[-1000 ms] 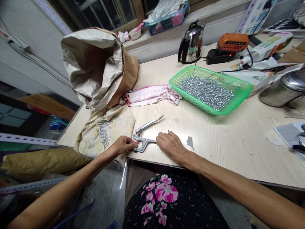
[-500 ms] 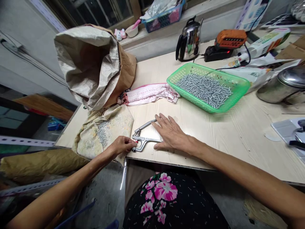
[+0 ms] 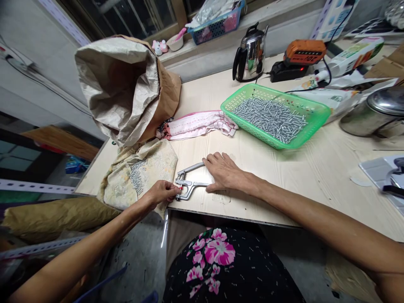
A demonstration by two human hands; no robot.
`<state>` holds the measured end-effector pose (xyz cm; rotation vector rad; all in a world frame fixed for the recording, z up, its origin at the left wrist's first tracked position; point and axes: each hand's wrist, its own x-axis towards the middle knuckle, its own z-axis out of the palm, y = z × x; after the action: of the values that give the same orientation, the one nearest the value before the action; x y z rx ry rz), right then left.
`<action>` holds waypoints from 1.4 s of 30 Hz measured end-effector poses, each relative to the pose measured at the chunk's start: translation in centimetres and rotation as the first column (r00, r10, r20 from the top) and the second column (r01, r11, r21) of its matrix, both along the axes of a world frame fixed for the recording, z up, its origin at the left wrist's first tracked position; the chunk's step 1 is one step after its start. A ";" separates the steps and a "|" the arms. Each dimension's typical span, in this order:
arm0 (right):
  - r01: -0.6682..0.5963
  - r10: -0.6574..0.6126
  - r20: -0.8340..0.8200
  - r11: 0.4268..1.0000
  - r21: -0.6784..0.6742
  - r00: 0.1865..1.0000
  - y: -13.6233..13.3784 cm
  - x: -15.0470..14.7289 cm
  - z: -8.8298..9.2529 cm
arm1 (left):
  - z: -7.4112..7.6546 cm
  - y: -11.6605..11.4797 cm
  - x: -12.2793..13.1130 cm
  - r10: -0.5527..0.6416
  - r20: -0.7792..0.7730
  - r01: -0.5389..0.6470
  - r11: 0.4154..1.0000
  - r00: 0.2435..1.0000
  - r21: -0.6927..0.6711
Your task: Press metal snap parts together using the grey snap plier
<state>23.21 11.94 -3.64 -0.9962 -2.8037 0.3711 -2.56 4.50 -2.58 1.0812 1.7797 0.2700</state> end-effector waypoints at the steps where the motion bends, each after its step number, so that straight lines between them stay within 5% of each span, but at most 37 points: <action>1: 0.001 -0.001 -0.003 1.000 -0.003 1.000 -0.1 0.0 0.1 | 0.2 -0.1 0.1 -0.022 -0.033 0.021 1.000 0.999 -0.009; 5: 0.017 -0.018 -0.013 0.999 -0.042 1.000 -0.5 -0.3 0.2 | 1.1 -1.2 1.0 -0.182 -0.398 0.278 0.940 0.899 0.198; 8: 0.034 -0.036 -0.036 0.997 -0.076 0.999 -0.9 -0.5 0.7 | 0.6 -1.2 2.3 -0.226 -0.616 0.573 0.685 0.755 0.451; 10: 0.042 -0.047 -0.036 0.993 -0.111 0.998 -1.1 -0.5 1.2 | -0.3 -0.1 3.1 -0.308 -0.659 0.705 0.505 0.686 0.498; 12: 0.052 -0.055 -0.014 0.985 -0.162 0.998 -1.0 -0.3 1.7 | -1.0 1.5 3.6 -0.410 -0.669 0.782 0.395 0.620 0.483; 14: 0.070 -0.069 0.014 0.974 -0.215 0.998 -0.9 0.0 2.2 | -1.1 2.9 4.1 -0.500 -0.668 0.834 0.348 0.551 0.428; 19: 0.121 -0.109 0.068 0.972 -0.203 0.992 -1.4 0.8 2.8 | 1.0 4.1 5.5 -0.583 -0.702 0.909 0.329 0.408 0.255; 27: 0.069 -0.071 -0.018 0.993 -0.099 0.997 -3.0 0.8 1.2 | 1.3 4.1 6.8 -0.652 -0.636 0.910 0.327 0.412 0.255; 36: 0.067 -0.072 -0.074 0.995 -0.068 0.995 -2.9 0.3 -0.8 | 0.3 2.6 7.2 -0.557 -0.686 0.877 0.389 0.468 0.283; 39: 0.022 -0.039 -0.149 0.993 -0.114 0.988 -1.8 1.0 -0.4 | -0.4 1.2 7.2 -0.410 -0.724 0.816 0.438 0.554 0.377; 42: -0.061 0.035 -0.178 0.987 -0.146 0.983 -0.5 1.7 -0.2 | -1.5 -1.3 7.5 -0.315 -0.716 0.770 0.408 0.623 0.491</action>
<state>24.88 11.44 -3.80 -0.8774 -2.6761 0.6531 4.91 3.25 -4.13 2.5828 1.5820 0.3373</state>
